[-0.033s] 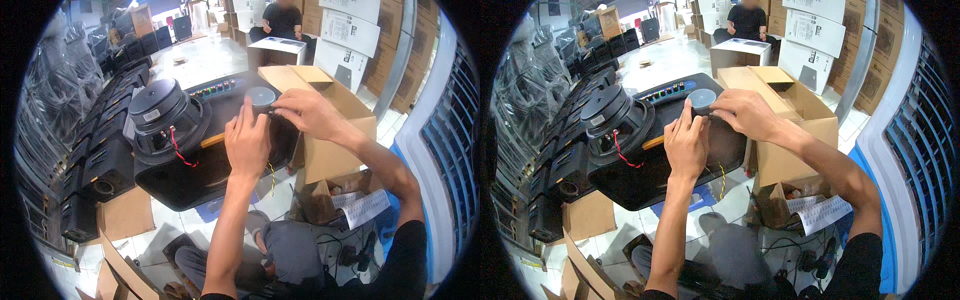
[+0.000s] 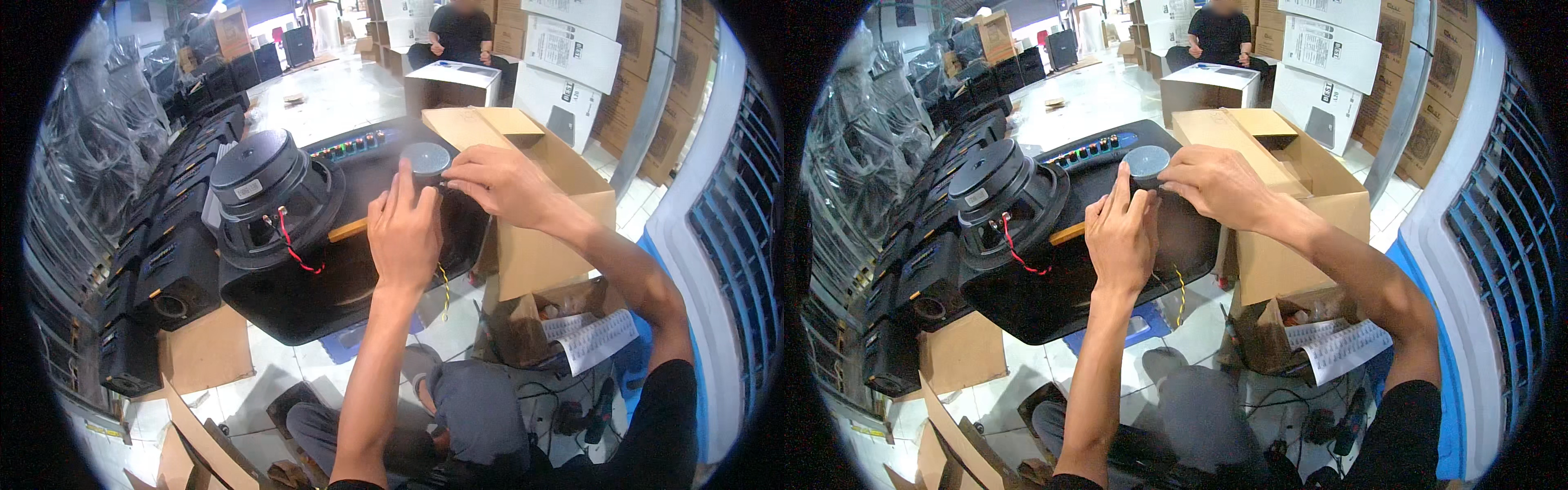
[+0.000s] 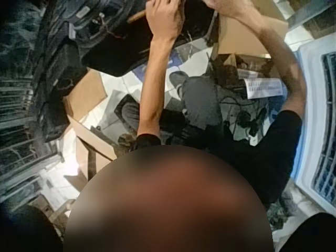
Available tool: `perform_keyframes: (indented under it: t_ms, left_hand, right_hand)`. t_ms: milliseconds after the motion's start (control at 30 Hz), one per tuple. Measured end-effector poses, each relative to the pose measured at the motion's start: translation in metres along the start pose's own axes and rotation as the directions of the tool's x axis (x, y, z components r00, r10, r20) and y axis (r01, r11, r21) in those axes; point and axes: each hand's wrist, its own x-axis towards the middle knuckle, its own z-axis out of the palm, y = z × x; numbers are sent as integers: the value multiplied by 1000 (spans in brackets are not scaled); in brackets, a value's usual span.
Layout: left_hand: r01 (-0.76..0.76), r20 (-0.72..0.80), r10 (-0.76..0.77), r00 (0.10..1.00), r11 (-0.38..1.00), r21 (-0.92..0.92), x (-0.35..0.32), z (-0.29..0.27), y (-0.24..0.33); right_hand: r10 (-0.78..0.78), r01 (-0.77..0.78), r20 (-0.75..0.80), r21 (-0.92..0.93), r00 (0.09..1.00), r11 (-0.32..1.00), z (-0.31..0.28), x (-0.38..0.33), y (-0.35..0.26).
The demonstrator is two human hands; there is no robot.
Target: The person assembles a speaker by connecting wires to a small circular component, soldering the connections, and securing the component inside the speaker enclosure with a power drill. The person also handles the speaker enclosure and wires during the process.
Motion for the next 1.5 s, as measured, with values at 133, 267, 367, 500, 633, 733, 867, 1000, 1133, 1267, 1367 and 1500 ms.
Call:
perform_keyframes:
  t_ms: [133, 267, 367, 500, 633, 733, 867, 1000, 1133, 1267, 1367, 1500]
  left_hand:
    - [-7, 21, 6, 1000, 1000, 19, 0, -2, 0]
    - [-9, 25, 8, 1000, 1000, 15, 1, -2, 0]
    - [11, 33, -10, 999, 999, -43, 6, 2, -1]
    - [22, 45, -19, 999, 997, -71, 4, 3, -2]
    - [22, 21, -20, 1000, 997, -78, 4, 4, -1]
    - [22, 8, -22, 1000, 998, -61, 5, 4, 0]
    - [18, 5, -18, 1000, 1000, -3, 5, 2, 1]
    - [11, 16, -11, 1000, 1000, 13, 6, 2, 0]
    - [14, -17, -15, 1000, 1000, -8, 6, 4, 0]
    - [15, -9, -15, 1000, 1000, -12, 5, 4, 0]
    - [10, 5, -10, 1000, 1000, -4, 6, 3, -1]
    - [1, -17, -2, 1000, 998, -60, 6, 6, -1]
  right_hand:
    - [-183, 191, 65, -148, 981, 970, 7, 0, 10]
    - [-189, 200, 74, -201, 979, 959, 10, 1, 13]
    - [-172, 191, 98, -234, 980, 953, 8, 6, 16]
    - [-144, 195, 184, -296, 972, 935, 5, 11, 10]
    - [-64, 160, 241, -401, 968, 902, 7, 14, -1]
    - [169, -103, 166, -346, 972, 933, 15, 11, -12]
    - [465, -447, 198, -132, 863, 885, 16, 15, -14]
    - [602, -690, 399, 118, 692, 714, -9, 27, 4]
    - [400, -455, 257, 211, 880, 865, -25, 18, 14]
    - [-245, 260, 151, -92, 958, 961, -18, 18, 21]
    - [-433, 500, 271, -279, 860, 820, -18, 25, 26]
    - [-526, 658, 403, -355, 749, 664, -18, 35, 26]
